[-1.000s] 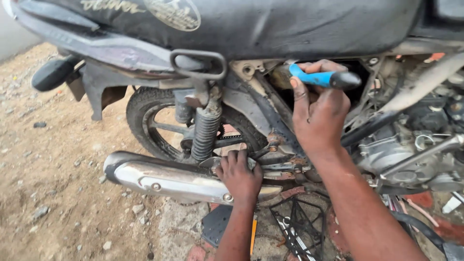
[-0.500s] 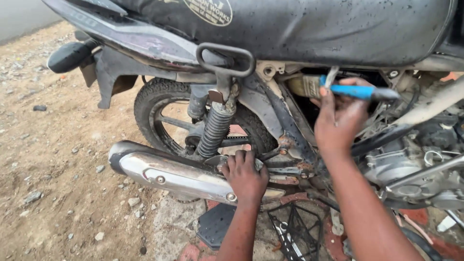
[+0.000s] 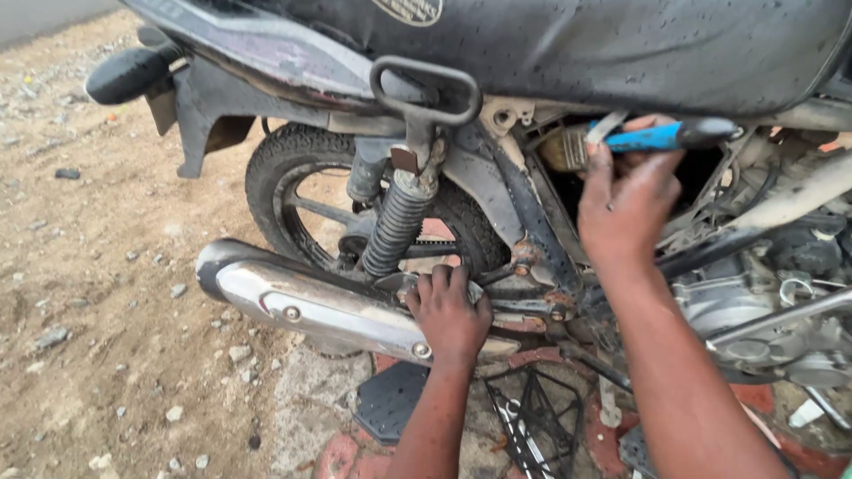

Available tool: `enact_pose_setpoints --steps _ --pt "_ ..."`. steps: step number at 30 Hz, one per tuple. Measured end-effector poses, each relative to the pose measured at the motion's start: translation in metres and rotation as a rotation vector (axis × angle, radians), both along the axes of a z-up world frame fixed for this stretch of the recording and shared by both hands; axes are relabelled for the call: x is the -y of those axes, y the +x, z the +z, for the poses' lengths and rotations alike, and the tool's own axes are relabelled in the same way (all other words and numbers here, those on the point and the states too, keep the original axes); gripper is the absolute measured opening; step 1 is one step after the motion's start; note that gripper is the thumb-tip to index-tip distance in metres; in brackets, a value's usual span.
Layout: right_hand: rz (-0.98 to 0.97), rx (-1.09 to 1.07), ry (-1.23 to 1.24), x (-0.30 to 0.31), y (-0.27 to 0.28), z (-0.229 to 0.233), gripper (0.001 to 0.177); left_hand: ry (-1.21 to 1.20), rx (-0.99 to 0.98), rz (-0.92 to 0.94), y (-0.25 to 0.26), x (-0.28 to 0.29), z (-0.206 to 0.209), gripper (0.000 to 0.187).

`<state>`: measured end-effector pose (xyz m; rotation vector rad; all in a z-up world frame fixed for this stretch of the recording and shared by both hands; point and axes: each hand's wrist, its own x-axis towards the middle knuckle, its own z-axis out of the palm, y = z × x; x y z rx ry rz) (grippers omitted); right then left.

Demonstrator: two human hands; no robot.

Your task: The person kneels beside a motorcycle and scrubs a rectangular metal side panel with a brush, then brushes the exposed frame cavity and surrounding components. They then lift the panel and fit it back into the opening on the motorcycle body.

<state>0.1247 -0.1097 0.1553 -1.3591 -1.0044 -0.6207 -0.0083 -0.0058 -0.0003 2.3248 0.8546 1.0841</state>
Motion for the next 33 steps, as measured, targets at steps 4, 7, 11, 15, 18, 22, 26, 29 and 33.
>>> enact_pose_setpoints --steps 4,7,11,15,18,22,26,29,33 --pt "-0.228 0.109 -0.143 -0.003 0.003 0.006 0.027 -0.002 -0.004 -0.012 0.001 -0.002 0.004 0.05" --pt "-0.196 0.073 -0.109 -0.004 0.007 -0.001 0.026 -0.002 -0.009 -0.006 0.0 -0.002 0.002 0.052" --pt "-0.093 0.133 -0.013 0.003 0.025 -0.015 0.022 0.011 -0.018 0.003 0.001 -0.002 0.002 0.053" --pt "-0.087 0.211 0.082 0.003 0.026 -0.027 0.029 0.014 -0.003 -0.003 0.001 -0.001 -0.002 0.053" --pt "-0.337 0.078 -0.161 -0.001 0.04 -0.032 0.036 0.014 0.01 -0.005 0.005 -0.002 0.0 0.053" --pt "0.017 -0.094 0.19 -0.012 0.039 -0.038 0.034 0.035 0.009 0.023 0.003 -0.006 -0.006 0.055" --pt "-0.163 0.034 0.002 0.0 0.04 -0.025 0.024 0.049 0.031 0.009 0.007 -0.003 -0.002 0.057" --pt "-0.405 0.179 -0.29 0.034 -0.02 -0.009 0.019 -0.018 -0.02 -0.017 0.001 -0.002 -0.003 0.053" --pt "-0.313 0.36 -0.699 0.09 -0.027 0.003 0.033 -0.013 0.002 -0.012 0.002 -0.003 -0.001 0.053"
